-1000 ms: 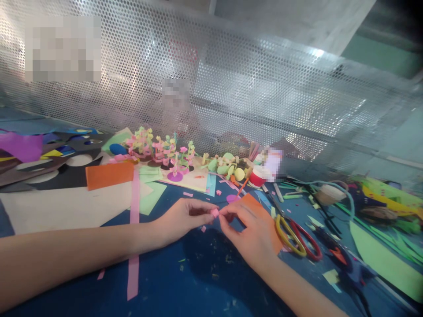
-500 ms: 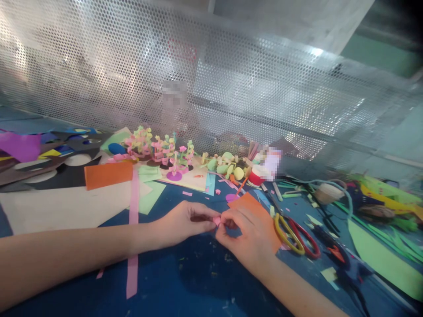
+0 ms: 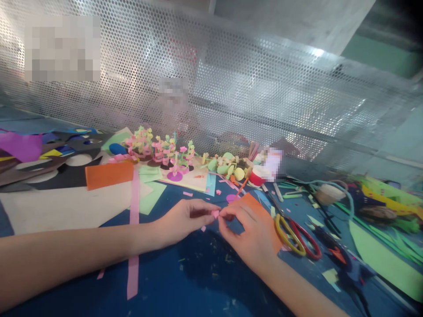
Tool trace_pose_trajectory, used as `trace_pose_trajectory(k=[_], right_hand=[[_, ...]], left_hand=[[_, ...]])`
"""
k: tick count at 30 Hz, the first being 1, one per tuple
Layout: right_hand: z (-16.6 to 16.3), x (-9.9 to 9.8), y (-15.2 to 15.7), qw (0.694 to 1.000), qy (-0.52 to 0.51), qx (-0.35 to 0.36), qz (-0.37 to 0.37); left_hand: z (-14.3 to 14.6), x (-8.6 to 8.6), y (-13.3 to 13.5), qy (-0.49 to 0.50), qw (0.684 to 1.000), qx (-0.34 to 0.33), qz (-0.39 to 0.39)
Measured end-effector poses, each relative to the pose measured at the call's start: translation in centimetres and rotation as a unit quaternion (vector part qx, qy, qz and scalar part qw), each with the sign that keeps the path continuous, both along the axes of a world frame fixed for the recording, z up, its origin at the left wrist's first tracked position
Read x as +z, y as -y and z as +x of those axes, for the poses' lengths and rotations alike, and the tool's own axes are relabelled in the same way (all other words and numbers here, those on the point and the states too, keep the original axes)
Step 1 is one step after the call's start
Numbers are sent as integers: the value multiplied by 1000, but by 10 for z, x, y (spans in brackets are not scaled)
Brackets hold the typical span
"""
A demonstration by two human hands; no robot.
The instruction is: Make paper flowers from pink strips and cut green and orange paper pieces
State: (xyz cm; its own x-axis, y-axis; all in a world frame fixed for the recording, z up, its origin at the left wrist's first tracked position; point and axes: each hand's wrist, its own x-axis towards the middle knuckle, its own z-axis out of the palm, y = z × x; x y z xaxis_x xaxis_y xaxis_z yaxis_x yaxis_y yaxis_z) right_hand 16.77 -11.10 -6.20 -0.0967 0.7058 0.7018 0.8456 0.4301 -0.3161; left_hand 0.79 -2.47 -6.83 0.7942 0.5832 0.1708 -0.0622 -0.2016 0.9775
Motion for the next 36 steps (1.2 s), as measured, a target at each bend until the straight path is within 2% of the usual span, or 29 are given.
trace_pose_trajectory(k=[3, 9, 11, 15, 21, 36], right_hand=[[0, -1, 0, 1000, 1, 1, 1], [-2, -2, 1, 1000, 13, 3, 23], [-3, -2, 1, 1000, 11, 6, 28], [-2, -1, 0, 1000, -17, 18, -7], [4, 0, -2, 996, -79, -17, -22], [0, -1, -2, 1000, -27, 5, -5]], left_hand=[[0, -1, 1, 7, 1000, -6, -6], [1, -7, -1, 35, 996, -24, -81], [2, -7, -2, 44, 996, -14, -72], [1, -3, -2, 43, 997, 7, -63], [2, -2, -2, 40, 997, 22, -57], [0, -2, -3, 26, 998, 2, -65]])
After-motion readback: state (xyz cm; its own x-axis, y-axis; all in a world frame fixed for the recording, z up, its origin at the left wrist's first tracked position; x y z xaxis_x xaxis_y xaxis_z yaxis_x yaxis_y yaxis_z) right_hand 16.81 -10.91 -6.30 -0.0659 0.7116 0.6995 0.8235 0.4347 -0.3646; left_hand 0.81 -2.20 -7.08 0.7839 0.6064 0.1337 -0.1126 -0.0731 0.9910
